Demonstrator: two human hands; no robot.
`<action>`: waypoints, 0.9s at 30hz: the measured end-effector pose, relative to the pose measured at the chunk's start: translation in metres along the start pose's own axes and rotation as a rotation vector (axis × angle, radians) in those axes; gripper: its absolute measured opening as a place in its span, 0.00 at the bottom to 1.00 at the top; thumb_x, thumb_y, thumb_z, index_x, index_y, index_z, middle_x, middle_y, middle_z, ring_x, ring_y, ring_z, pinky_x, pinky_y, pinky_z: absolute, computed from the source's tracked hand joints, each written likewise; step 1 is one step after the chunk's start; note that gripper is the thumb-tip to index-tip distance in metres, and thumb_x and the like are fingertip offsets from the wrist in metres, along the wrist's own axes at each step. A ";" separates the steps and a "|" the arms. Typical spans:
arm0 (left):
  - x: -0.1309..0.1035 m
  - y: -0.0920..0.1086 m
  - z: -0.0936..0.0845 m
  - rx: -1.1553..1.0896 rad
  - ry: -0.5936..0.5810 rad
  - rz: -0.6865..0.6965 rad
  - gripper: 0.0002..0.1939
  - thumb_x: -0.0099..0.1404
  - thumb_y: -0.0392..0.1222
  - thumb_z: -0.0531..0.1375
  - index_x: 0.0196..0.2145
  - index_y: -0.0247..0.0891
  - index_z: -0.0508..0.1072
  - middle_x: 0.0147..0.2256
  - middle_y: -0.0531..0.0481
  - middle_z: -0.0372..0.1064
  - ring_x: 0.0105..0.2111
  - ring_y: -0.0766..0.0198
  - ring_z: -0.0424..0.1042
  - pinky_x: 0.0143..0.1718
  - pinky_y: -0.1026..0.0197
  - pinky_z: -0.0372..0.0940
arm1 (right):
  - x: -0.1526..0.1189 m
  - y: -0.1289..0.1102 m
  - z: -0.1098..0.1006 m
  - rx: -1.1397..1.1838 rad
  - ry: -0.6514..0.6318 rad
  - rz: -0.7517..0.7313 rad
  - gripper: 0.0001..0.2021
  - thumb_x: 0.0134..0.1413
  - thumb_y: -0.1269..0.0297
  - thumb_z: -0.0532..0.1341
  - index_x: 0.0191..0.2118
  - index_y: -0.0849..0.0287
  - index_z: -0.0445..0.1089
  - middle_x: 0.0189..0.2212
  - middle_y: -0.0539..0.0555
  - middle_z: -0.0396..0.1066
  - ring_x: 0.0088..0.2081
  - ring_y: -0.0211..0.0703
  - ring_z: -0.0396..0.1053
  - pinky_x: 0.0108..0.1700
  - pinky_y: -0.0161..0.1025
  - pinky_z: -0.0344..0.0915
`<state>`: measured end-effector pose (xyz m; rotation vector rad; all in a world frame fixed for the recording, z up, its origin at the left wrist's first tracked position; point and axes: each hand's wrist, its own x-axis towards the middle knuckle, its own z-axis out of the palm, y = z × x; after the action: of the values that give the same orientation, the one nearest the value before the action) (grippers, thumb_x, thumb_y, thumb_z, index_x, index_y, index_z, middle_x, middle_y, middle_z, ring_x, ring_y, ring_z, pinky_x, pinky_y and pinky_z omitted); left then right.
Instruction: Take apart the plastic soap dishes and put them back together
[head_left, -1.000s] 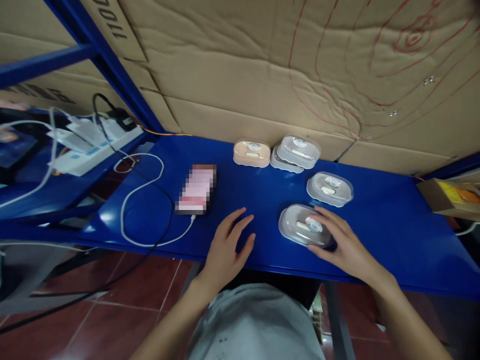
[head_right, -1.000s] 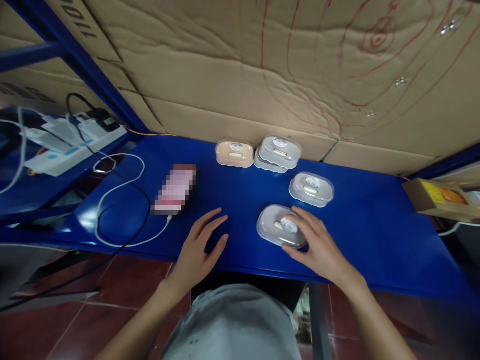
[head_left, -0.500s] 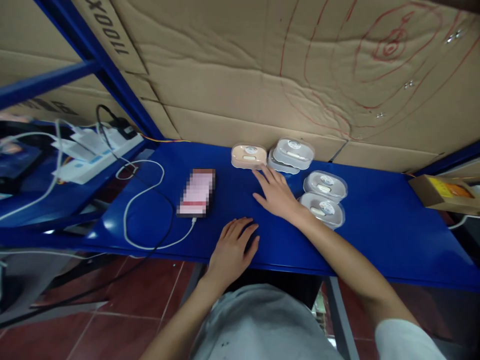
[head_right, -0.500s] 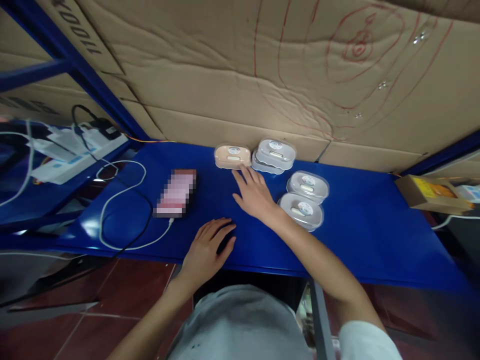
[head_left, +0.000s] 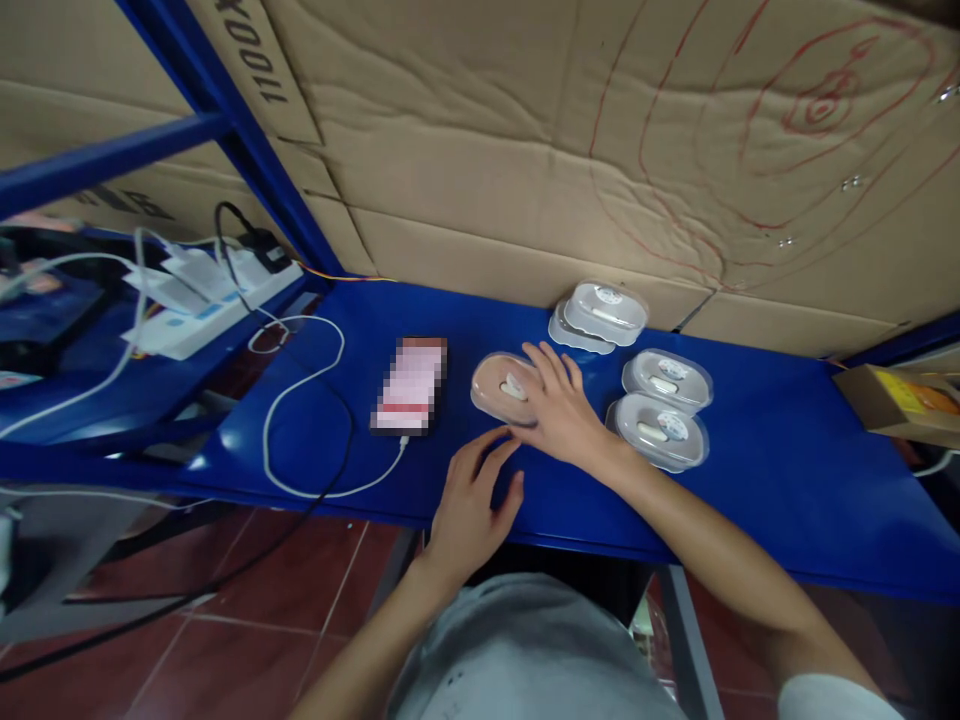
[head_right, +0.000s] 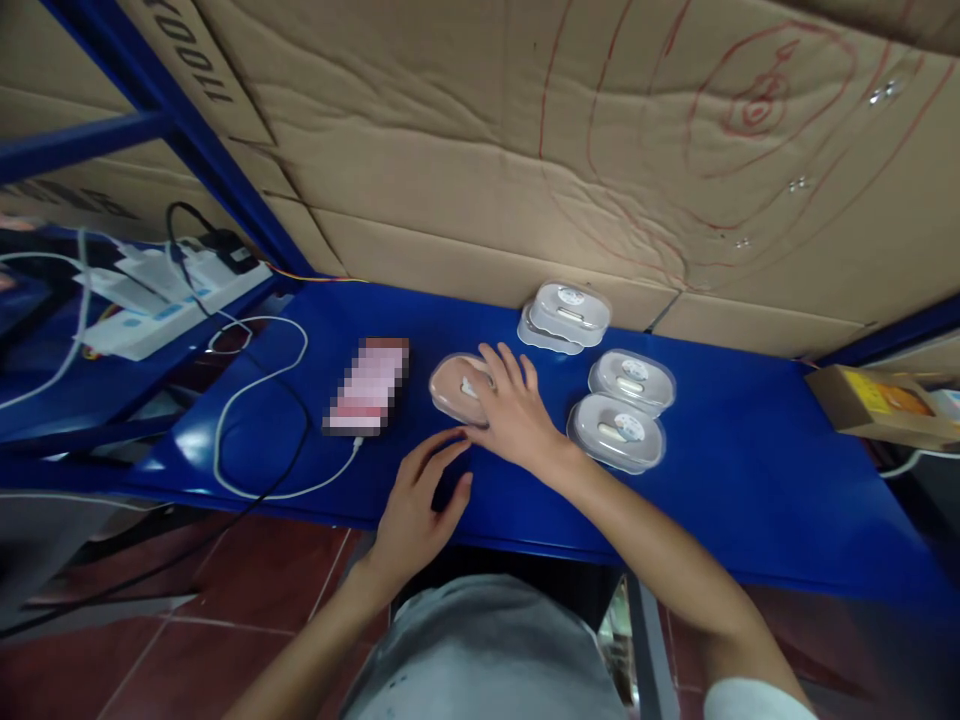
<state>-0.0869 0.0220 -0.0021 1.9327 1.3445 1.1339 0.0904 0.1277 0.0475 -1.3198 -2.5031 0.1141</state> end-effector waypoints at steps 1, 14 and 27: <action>0.000 0.001 0.000 -0.006 0.017 -0.014 0.26 0.74 0.40 0.61 0.67 0.49 0.67 0.67 0.40 0.63 0.68 0.44 0.63 0.69 0.39 0.57 | -0.005 0.000 -0.001 0.029 -0.035 0.021 0.44 0.56 0.55 0.73 0.73 0.58 0.57 0.74 0.70 0.50 0.74 0.74 0.49 0.71 0.71 0.51; 0.001 -0.005 -0.009 -0.011 -0.151 -0.001 0.52 0.68 0.54 0.69 0.76 0.57 0.41 0.76 0.39 0.45 0.76 0.42 0.48 0.73 0.33 0.51 | -0.064 0.032 -0.031 0.811 -0.197 0.121 0.35 0.66 0.44 0.65 0.73 0.45 0.59 0.73 0.58 0.59 0.74 0.58 0.57 0.74 0.60 0.56; -0.004 -0.012 -0.012 -0.419 -0.048 -0.149 0.35 0.73 0.48 0.64 0.70 0.50 0.51 0.70 0.38 0.55 0.70 0.48 0.61 0.70 0.40 0.59 | -0.063 0.026 -0.023 0.932 -0.246 -0.002 0.33 0.69 0.47 0.63 0.74 0.42 0.57 0.73 0.56 0.60 0.71 0.54 0.62 0.71 0.56 0.62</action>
<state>-0.1040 0.0225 -0.0071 1.5241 1.0988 1.1773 0.1513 0.0893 0.0497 -0.9126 -2.1198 1.3164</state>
